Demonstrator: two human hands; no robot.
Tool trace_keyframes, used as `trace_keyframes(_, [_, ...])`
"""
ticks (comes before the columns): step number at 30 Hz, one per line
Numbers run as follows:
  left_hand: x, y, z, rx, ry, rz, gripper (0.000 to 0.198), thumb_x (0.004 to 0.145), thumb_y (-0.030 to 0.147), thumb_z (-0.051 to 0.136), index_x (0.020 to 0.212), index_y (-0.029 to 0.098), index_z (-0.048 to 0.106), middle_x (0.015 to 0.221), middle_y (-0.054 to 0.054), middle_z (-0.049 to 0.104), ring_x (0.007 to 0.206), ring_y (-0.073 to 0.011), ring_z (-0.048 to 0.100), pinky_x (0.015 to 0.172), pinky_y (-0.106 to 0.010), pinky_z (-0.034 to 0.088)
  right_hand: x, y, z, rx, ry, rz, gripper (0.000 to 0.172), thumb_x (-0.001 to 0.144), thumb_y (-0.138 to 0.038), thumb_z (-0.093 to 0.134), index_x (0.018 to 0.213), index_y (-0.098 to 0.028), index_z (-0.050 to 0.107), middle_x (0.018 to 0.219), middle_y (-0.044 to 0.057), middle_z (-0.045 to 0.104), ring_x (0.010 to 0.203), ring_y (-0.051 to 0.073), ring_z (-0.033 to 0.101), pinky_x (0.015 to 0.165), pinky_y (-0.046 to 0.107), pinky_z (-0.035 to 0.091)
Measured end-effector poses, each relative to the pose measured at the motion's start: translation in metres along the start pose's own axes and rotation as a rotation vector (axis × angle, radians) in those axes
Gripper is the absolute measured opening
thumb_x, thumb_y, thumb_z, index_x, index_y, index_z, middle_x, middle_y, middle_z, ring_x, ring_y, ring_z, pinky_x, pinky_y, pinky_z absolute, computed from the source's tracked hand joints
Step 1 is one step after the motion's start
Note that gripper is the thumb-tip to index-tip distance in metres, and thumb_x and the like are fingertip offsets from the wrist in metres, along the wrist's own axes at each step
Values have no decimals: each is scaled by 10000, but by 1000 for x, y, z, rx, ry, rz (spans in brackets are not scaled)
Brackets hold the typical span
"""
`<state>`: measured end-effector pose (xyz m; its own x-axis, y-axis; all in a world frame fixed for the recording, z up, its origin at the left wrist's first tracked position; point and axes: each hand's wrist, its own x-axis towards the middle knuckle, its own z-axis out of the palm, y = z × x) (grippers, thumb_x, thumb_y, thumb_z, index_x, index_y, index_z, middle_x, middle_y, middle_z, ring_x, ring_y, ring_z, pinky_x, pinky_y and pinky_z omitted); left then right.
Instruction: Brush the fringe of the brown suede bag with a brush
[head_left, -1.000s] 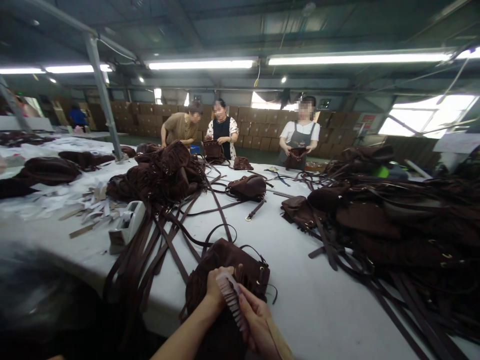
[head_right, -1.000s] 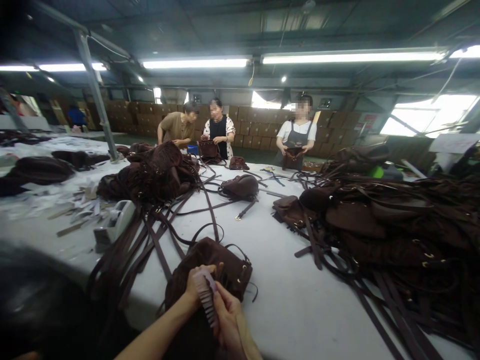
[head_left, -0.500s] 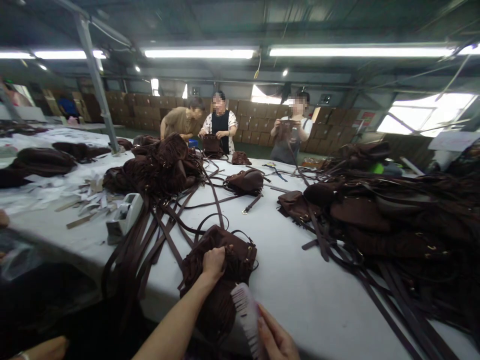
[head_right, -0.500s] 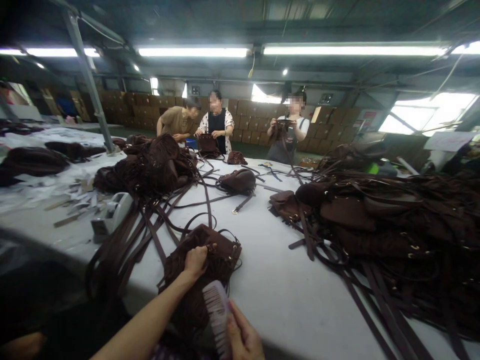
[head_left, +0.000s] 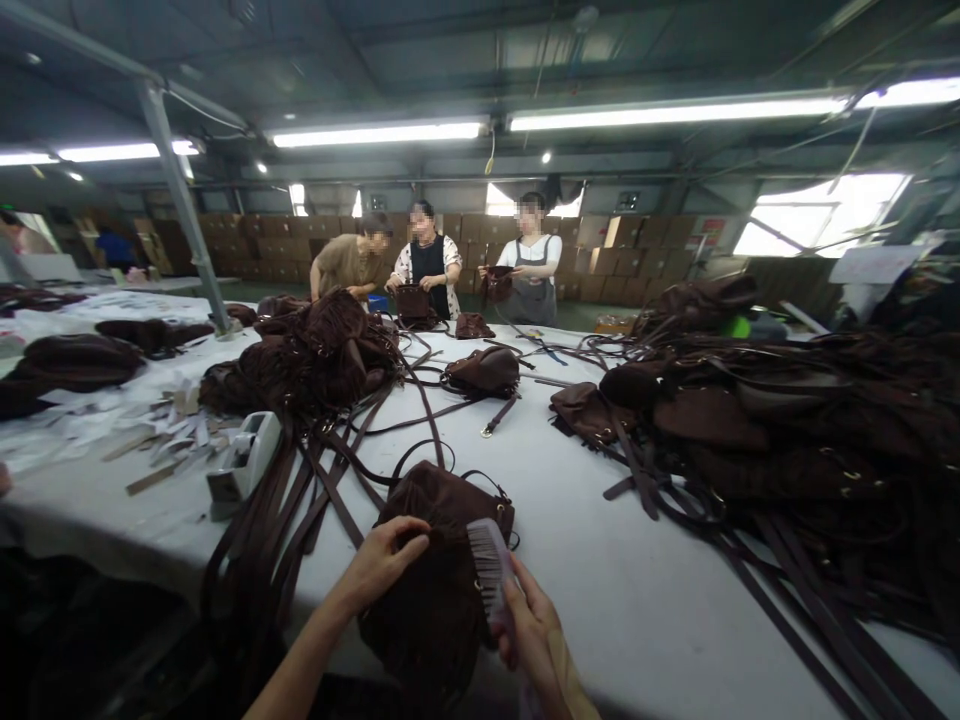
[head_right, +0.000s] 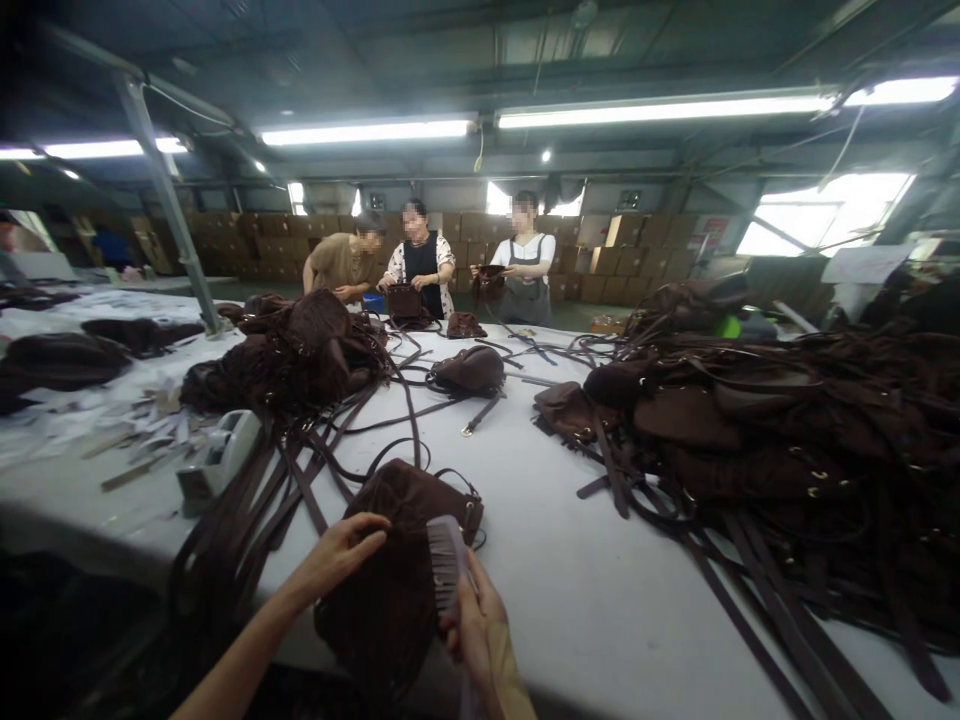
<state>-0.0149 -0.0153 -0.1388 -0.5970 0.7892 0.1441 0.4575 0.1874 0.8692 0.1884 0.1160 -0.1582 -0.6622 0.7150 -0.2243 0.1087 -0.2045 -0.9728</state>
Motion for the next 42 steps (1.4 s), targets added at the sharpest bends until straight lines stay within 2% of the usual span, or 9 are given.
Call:
trace_keyframes(5, [-32, 17, -3, 324, 237, 19, 322, 861, 356, 518, 1147, 220, 579, 1180, -80, 594, 908, -201, 614, 840, -347, 501, 19, -5, 4, -7, 98, -37, 835, 848, -591, 475, 1488, -102, 252, 537, -1, 604, 337, 115, 446, 324, 203, 319])
trace_keyframes(9, [-34, 28, 42, 532, 52, 16, 380, 843, 332, 555, 1198, 198, 571, 1128, -102, 619, 1052, -265, 586, 918, -379, 482, 17, -7, 7, -7, 68, -37, 799, 865, -574, 449, 1493, -126, 242, 499, -29, 555, 365, 134, 467, 353, 218, 351])
trace_keyframes(13, [-21, 27, 82, 852, 6, -113, 566, 841, 293, 527, 1364, 91, 449, 1229, -191, 569, 1001, -331, 614, 793, -413, 529, 16, -3, 6, -55, 64, -75, 818, 857, -619, 442, 1485, -125, 263, 549, -17, 559, 412, 148, 483, 394, 248, 382])
trace_keyframes(19, [2, 24, 101, 977, -50, -124, 421, 893, 91, 328, 1263, 112, 528, 1045, -161, 619, 816, -244, 700, 646, -310, 556, 24, 10, 5, -145, 73, -94, 829, 839, -642, 422, 1450, -89, 335, 562, -5, 545, 428, 163, 452, 415, 284, 382])
trace_keyframes(25, [6, 5, 78, 864, -158, -42, 408, 860, 50, 354, 1174, 158, 590, 1048, -136, 670, 872, -279, 707, 748, -386, 571, 36, 10, 0, -165, 95, -113, 787, 833, -634, 426, 1432, -126, 374, 687, 30, 615, 454, 163, 489, 418, 281, 394])
trace_keyframes(29, [4, -9, 49, 317, -100, 75, 362, 853, 128, 428, 1151, 170, 630, 1119, -98, 700, 1059, -214, 655, 948, -323, 509, 46, 5, -5, -203, 80, -120, 723, 856, -539, 399, 1430, -101, 361, 732, 45, 621, 455, 152, 504, 441, 284, 418])
trace_keyframes(32, [6, -10, 38, 72, 12, 40, 331, 835, 179, 447, 1071, 170, 679, 1070, -68, 728, 1012, -196, 665, 938, -307, 503, 45, -7, -1, -196, 61, -120, 687, 841, -513, 434, 1391, -102, 405, 719, 28, 597, 465, 150, 515, 461, 290, 444])
trace_keyframes(37, [12, -5, 36, -23, 52, -36, 313, 831, 243, 473, 1029, 161, 701, 978, -57, 747, 917, -210, 681, 868, -322, 519, 20, -33, 29, 21, 4, -120, 728, 806, -599, 522, 1360, -155, 360, 692, -7, 582, 472, 149, 542, 449, 266, 448])
trace_keyframes(42, [11, -2, 34, -90, -12, 31, 311, 842, 237, 471, 1047, 174, 696, 1038, -49, 738, 951, -200, 681, 869, -299, 520, 21, -18, 61, -5, -70, -110, 651, 815, -638, 457, 1260, -167, 393, 720, 10, 590, 474, 151, 566, 428, 257, 466])
